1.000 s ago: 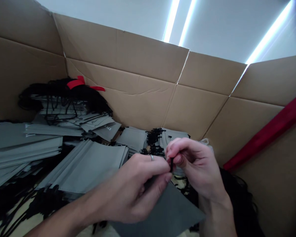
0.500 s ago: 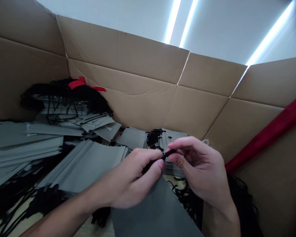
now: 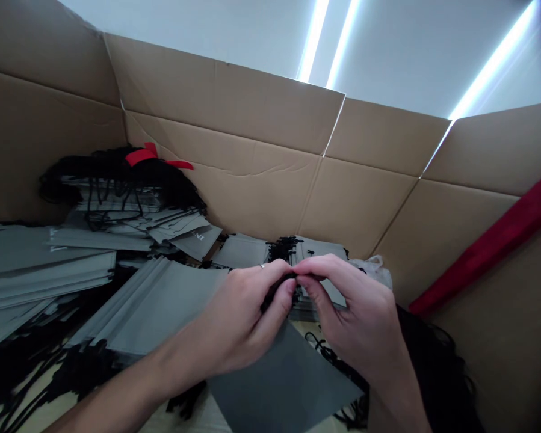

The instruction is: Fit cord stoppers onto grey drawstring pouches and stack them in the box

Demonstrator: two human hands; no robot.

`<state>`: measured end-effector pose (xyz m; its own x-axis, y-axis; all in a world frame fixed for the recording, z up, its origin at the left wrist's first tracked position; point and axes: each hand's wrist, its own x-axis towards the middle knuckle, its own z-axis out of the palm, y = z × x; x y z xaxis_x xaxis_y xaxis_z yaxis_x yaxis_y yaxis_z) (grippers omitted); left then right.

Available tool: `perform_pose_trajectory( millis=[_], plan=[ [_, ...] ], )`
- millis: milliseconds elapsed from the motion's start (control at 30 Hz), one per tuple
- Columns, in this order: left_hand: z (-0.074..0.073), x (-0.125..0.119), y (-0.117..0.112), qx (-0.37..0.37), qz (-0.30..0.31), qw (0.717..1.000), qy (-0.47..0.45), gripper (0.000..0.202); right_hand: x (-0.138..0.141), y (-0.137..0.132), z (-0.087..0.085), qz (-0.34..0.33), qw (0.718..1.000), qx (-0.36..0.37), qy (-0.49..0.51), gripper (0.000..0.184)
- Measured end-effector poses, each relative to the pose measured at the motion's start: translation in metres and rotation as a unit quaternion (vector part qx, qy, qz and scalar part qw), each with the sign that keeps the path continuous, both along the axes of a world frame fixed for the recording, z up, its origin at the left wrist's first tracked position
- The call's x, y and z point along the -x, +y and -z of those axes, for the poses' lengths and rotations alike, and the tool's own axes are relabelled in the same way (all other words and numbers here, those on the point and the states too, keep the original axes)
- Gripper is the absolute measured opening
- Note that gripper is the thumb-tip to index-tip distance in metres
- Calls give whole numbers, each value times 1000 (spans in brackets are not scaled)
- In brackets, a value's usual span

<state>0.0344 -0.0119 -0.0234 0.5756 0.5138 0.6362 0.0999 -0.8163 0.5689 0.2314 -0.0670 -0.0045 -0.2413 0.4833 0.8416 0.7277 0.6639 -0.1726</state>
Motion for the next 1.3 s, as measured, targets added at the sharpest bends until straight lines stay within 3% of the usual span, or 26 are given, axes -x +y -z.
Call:
perform_pose_trajectory(
  millis=[233,533,733,867,933,1033,1167,1300],
  plan=[
    [0,-8,-4,43,-90,994,-44,29,12,2,6,33,993,-76,-89,14],
    [2,-13,-3,126,-103,982,-97,27,23,11,14,14,996,-86,-31,13],
    [-1,-9,-1,163,-83,980,-79,30,26,9,15,31,998,-45,-4,14],
    [-8,-2,1,169,-23,983,-67,30,16,5,9,33,998,-19,40,14],
    [-11,3,3,170,20,983,-61,32,8,2,4,6,996,41,75,19],
    [-13,8,6,173,64,981,-52,33,-2,-1,-1,-74,986,131,70,43],
    [-14,8,8,184,91,979,-16,35,-8,1,-3,-139,983,119,35,21],
    [-13,9,5,167,83,982,33,35,-11,3,-4,-99,988,107,46,17]
  ],
)
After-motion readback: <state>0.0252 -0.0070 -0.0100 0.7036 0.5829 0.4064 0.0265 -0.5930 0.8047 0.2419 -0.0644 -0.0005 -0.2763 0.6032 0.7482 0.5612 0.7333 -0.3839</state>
